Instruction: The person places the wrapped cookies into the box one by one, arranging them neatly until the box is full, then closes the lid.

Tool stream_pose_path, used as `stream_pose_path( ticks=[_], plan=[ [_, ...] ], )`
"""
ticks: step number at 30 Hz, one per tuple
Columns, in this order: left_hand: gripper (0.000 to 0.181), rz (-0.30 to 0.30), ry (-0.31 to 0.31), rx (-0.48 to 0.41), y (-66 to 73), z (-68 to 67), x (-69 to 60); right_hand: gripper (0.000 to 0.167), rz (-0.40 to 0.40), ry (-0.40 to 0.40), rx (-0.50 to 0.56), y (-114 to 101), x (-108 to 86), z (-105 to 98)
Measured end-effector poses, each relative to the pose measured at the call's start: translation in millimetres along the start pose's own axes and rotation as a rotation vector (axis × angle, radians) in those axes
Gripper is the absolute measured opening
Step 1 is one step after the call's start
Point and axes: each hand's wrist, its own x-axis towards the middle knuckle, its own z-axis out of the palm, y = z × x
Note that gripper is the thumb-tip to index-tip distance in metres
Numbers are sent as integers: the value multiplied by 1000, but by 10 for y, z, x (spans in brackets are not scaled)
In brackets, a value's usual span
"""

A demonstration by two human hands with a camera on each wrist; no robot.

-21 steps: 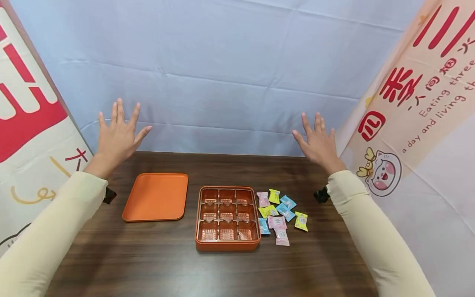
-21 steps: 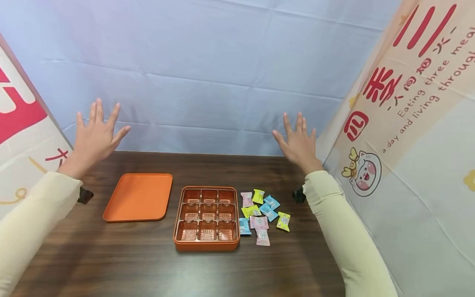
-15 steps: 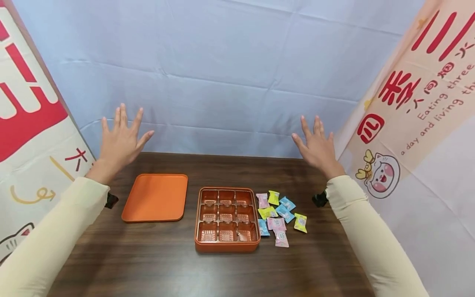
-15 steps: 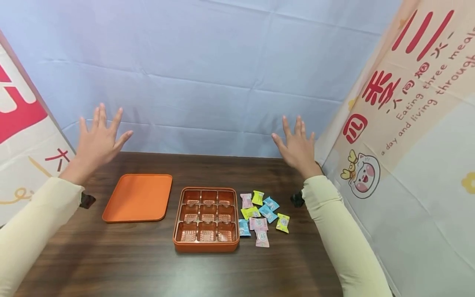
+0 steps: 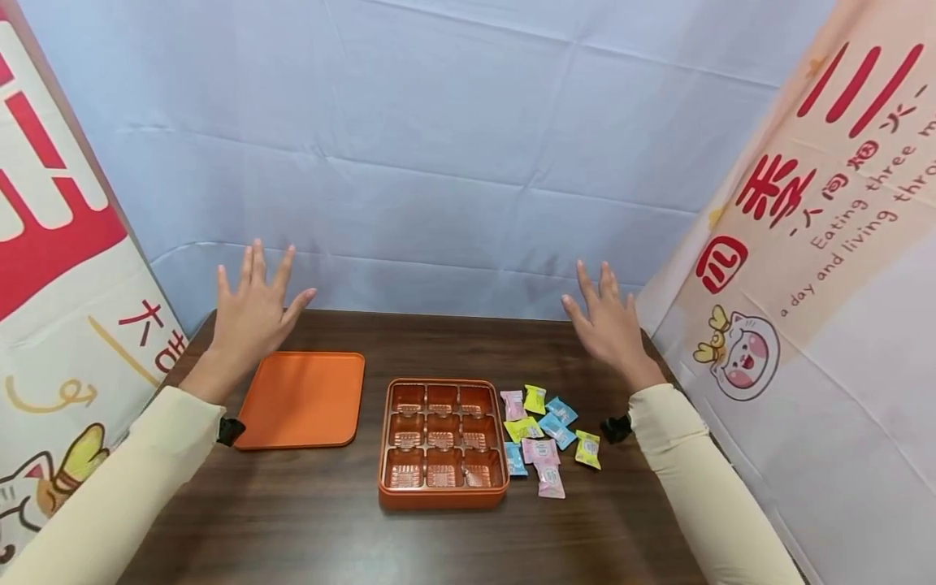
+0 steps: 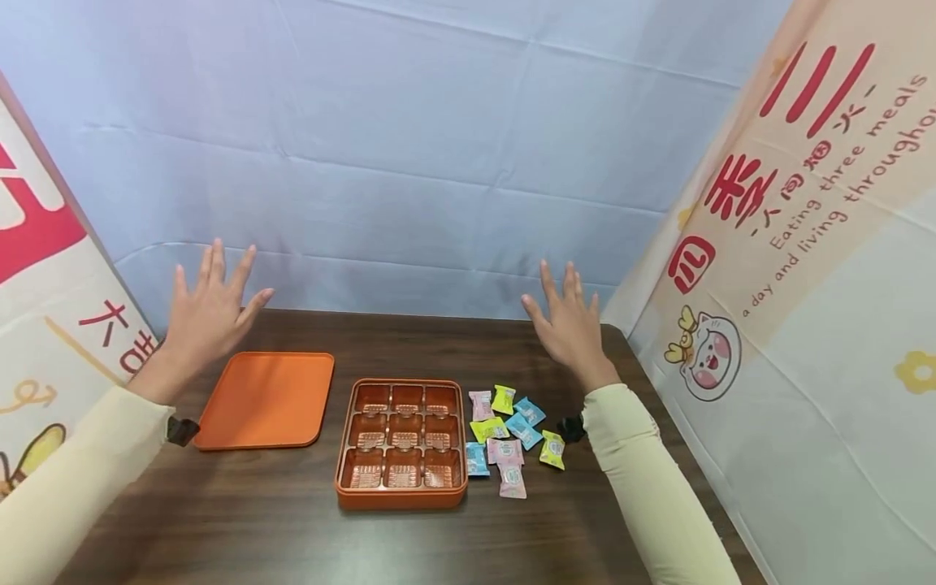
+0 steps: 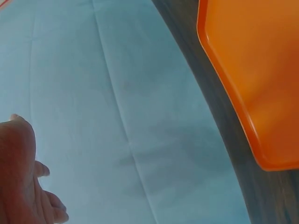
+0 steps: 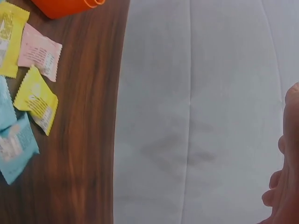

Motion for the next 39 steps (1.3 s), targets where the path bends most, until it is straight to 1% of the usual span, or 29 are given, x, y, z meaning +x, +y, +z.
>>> stream_pose_path(
  ticks=[3,6,12,16,21,24,31,36,39],
  plan=[
    [77,8,4,-25,99,72,-40,73,7,9,11,44,-79,47],
    [77,18,-6,-55,210,139,-92,73,15,1,29,76,-166,133],
    [77,20,-26,-78,359,201,-209,71,9,-4,78,71,-264,307],
    [76,12,-23,-85,402,214,-270,71,6,3,97,55,-312,356],
    [76,-9,-21,-120,430,236,-334,70,14,2,105,42,-395,418],
    [75,-24,-33,-146,452,251,-380,71,16,3,115,17,-454,473],
    [77,-87,-77,-213,526,274,-511,70,1,7,146,-62,-563,598],
    [79,-84,-110,-253,598,311,-591,71,-9,-5,165,-104,-648,662],
    [78,-89,-113,-264,640,336,-616,71,-20,-2,184,-127,-688,691]
  ],
)
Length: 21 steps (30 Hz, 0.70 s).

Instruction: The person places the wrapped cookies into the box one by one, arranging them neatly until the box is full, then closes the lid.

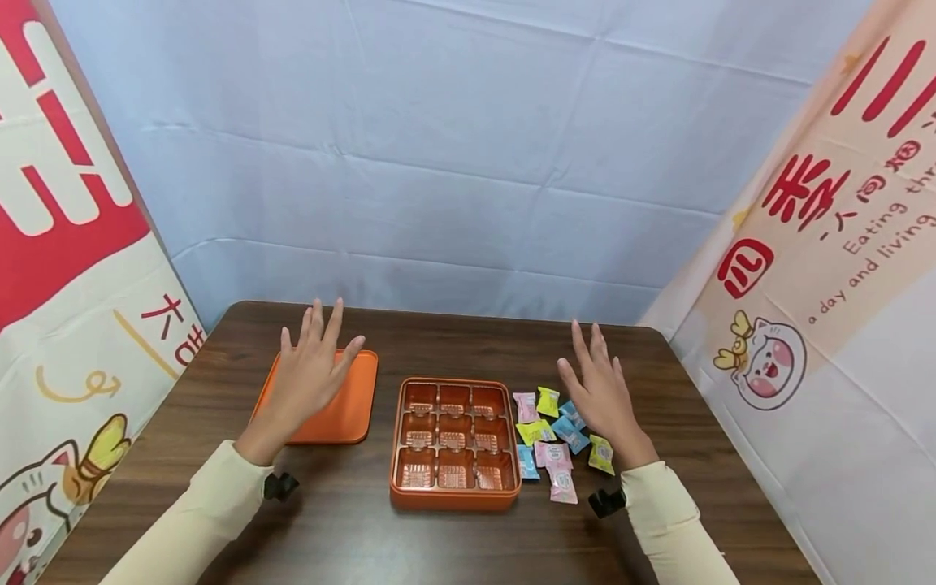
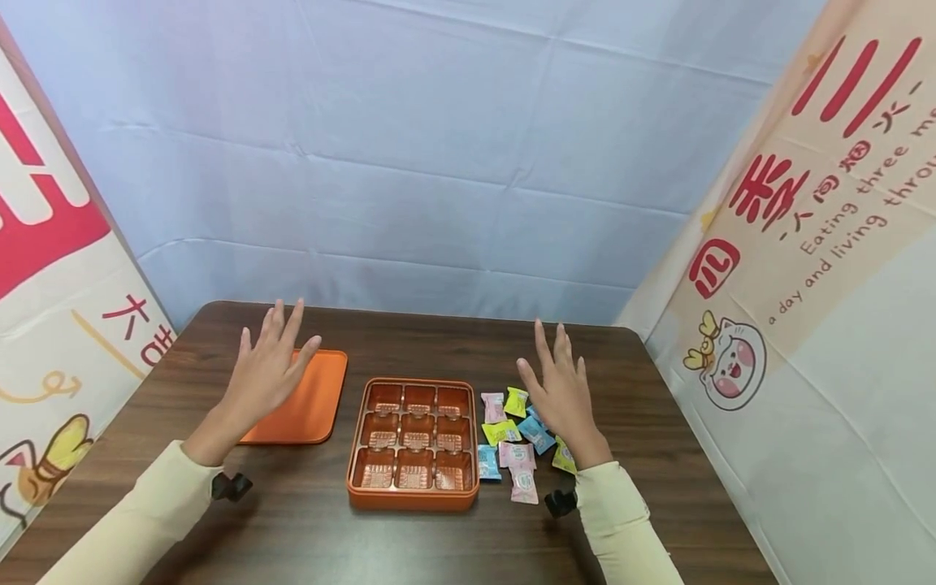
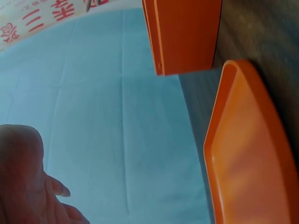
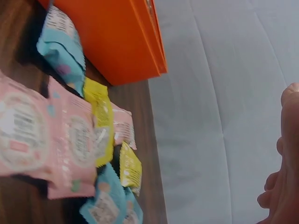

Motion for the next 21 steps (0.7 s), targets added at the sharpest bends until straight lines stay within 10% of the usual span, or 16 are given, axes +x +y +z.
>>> stream_pose_path(
  ticks=[21],
  plan=[
    [76,-2,-125,-195,272,295,-342,73,-7,-81,65,-24,-294,175]
  ],
)
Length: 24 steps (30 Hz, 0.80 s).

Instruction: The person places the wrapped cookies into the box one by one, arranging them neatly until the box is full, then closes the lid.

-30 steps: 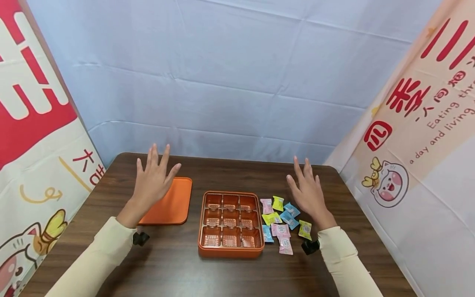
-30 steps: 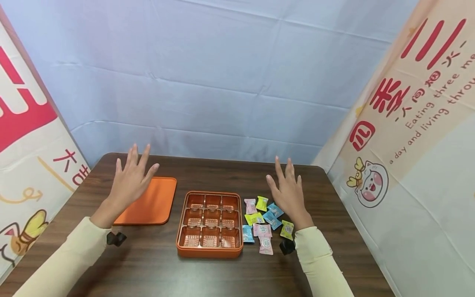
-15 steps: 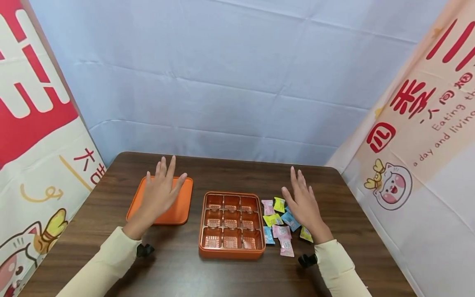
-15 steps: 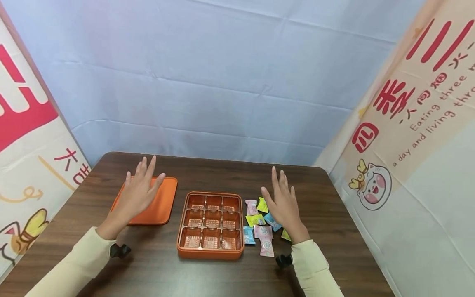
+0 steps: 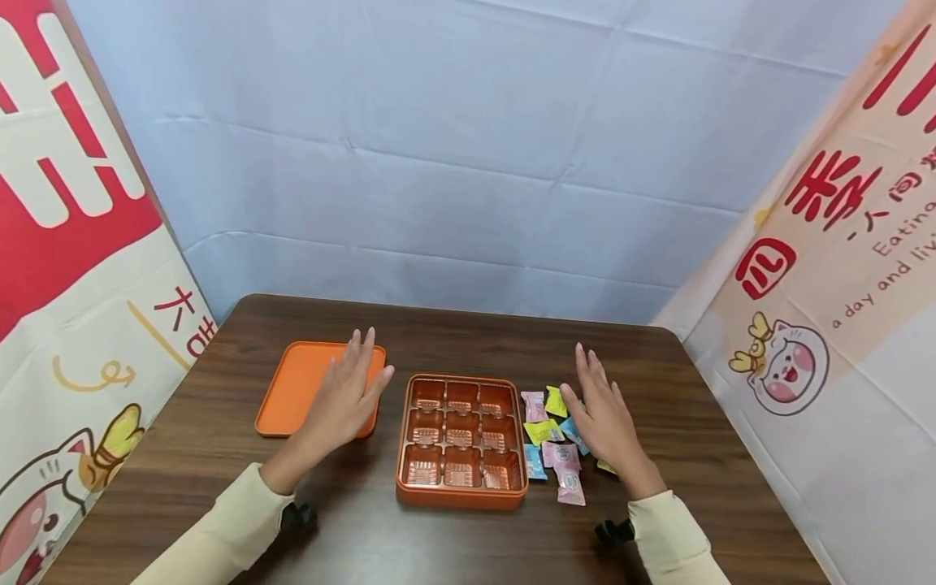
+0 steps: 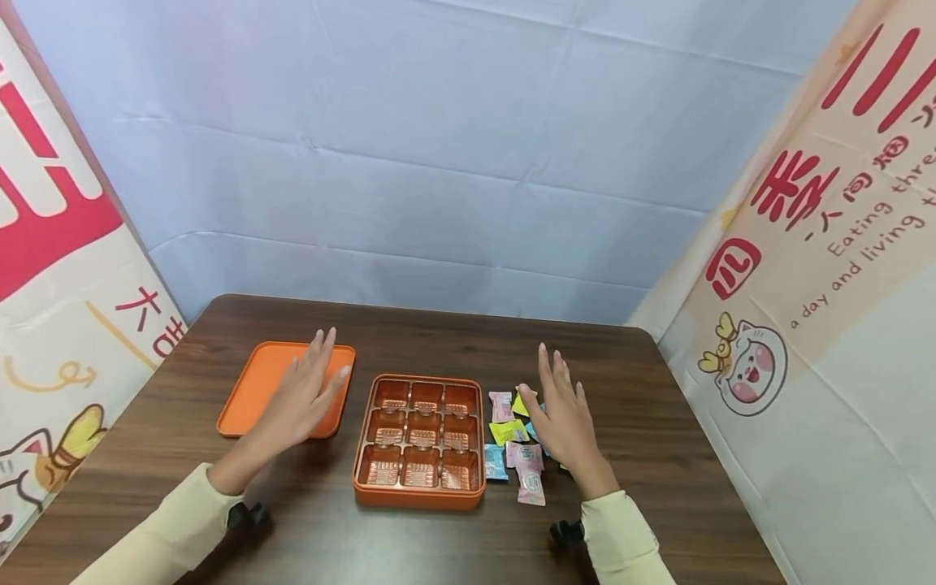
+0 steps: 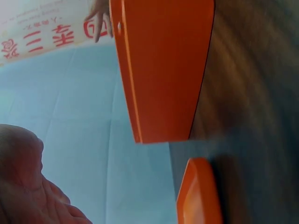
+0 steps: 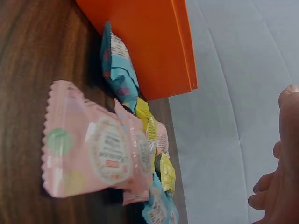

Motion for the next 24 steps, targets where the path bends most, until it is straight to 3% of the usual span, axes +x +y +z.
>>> stream_pose_path(
  ticks=[12,18,24],
  plan=[
    [73,22,-10,-103,103,222,-132,63,64,-66,19,33,-124,8],
    [70,29,-43,-152,151,305,-231,62,114,-100,36,41,-163,41],
    [69,24,-85,-222,179,403,-333,60,154,-84,42,115,-201,25]
  ],
)
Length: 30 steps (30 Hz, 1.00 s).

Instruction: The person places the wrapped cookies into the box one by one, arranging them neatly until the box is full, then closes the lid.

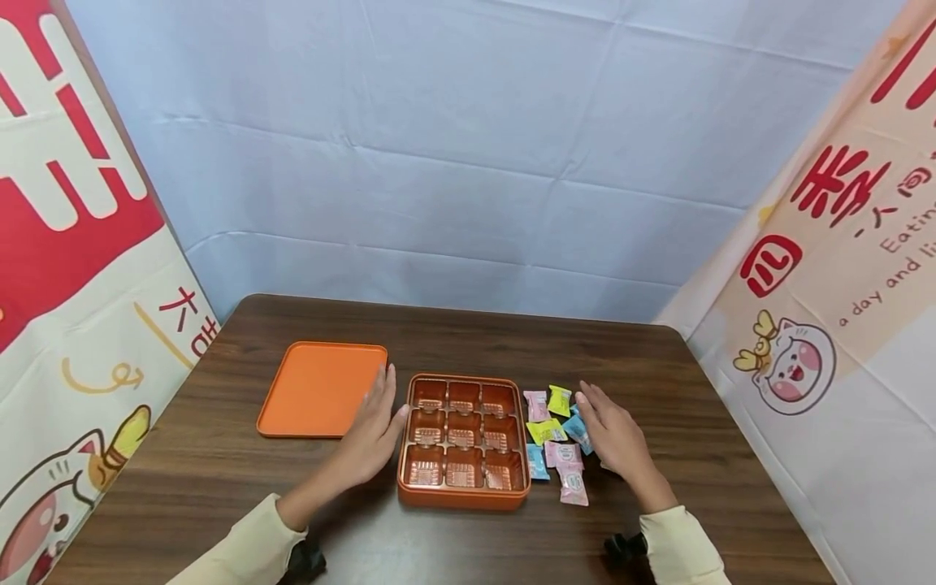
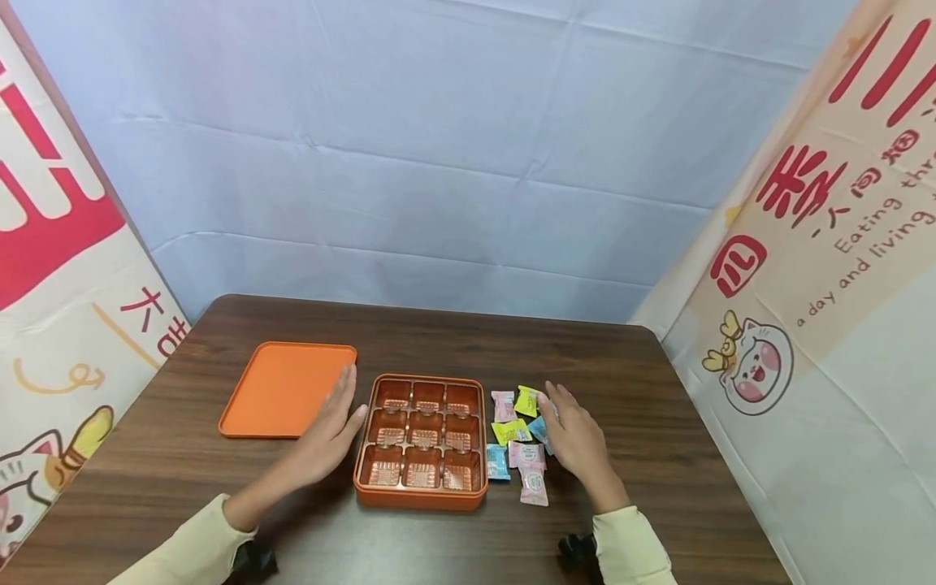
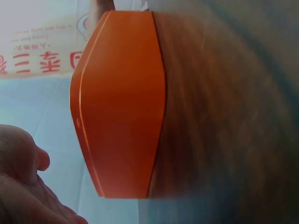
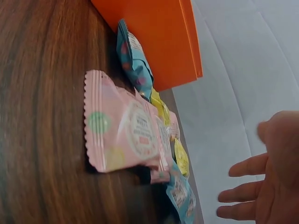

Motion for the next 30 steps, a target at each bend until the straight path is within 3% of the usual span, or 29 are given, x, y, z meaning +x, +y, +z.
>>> stream_pose_path(
  ticks=[5,13,23,30],
  plan=[
    [68,-32,-54,-91,37,20,-75,50,25,4,14,59,-10,-9],
    [70,-31,-81,-183,70,108,-115,42,56,14,7,147,-86,-72],
    [66,-21,-109,-155,84,233,-136,38,46,91,27,299,-240,-160],
    [64,-12,-157,-144,97,239,-142,41,108,56,-23,422,-328,-193]
  ],
)
